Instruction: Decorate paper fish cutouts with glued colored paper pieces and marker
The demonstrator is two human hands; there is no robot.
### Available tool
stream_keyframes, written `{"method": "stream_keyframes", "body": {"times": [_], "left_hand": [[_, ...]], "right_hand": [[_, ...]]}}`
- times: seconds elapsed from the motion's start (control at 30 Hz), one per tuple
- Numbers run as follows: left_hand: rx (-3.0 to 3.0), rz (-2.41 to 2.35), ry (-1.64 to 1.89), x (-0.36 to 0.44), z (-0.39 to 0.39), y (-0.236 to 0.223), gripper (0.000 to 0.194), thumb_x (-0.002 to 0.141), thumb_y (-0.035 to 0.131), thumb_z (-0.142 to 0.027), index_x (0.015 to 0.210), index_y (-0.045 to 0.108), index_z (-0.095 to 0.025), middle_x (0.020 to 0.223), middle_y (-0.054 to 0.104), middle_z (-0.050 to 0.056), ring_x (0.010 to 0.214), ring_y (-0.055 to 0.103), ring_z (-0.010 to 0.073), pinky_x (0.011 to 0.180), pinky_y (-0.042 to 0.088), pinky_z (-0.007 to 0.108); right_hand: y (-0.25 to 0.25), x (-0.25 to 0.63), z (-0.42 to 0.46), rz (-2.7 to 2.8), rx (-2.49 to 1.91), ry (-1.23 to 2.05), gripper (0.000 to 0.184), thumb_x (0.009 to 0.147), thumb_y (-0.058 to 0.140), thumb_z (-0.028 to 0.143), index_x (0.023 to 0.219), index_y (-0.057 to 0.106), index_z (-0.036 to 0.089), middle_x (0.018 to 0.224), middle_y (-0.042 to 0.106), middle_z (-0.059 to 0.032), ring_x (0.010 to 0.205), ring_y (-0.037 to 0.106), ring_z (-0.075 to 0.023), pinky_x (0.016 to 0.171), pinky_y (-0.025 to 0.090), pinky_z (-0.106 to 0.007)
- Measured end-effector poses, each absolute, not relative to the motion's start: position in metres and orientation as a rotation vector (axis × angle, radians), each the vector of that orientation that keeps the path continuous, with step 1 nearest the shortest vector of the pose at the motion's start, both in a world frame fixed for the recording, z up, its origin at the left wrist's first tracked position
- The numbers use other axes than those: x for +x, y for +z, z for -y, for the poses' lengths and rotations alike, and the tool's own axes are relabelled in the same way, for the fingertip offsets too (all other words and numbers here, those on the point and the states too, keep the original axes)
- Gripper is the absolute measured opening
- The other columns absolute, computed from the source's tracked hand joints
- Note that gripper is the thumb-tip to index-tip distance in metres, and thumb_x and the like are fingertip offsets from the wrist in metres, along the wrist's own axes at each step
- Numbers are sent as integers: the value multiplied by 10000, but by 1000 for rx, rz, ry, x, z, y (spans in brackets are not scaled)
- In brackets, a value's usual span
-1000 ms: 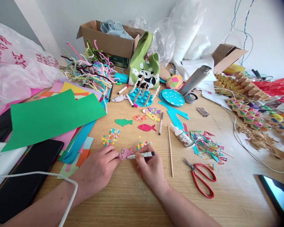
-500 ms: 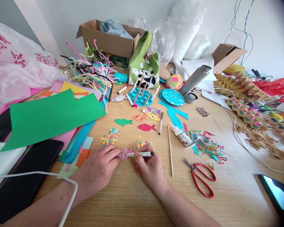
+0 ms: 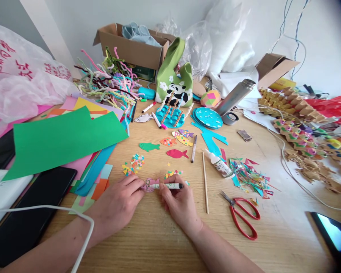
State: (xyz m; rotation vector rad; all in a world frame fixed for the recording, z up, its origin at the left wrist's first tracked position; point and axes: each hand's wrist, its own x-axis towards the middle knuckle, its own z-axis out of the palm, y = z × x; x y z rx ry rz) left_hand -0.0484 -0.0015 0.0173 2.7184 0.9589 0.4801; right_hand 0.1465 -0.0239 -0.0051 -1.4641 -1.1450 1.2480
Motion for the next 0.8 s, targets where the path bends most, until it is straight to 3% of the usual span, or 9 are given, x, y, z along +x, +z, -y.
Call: {"method": "stream_keyframes", "body": {"times": [0.8], "left_hand": [[2695, -948, 438, -49, 0, 17, 365, 872, 406, 26, 1033, 696, -126, 1017, 676, 75, 1011, 580, 239, 910, 572, 415]], "right_hand": [[-3, 145, 23, 1069, -1475, 1267, 315, 835, 653, 492, 765, 518, 216, 509, 497, 63, 367, 407, -85, 342, 306, -195]]}}
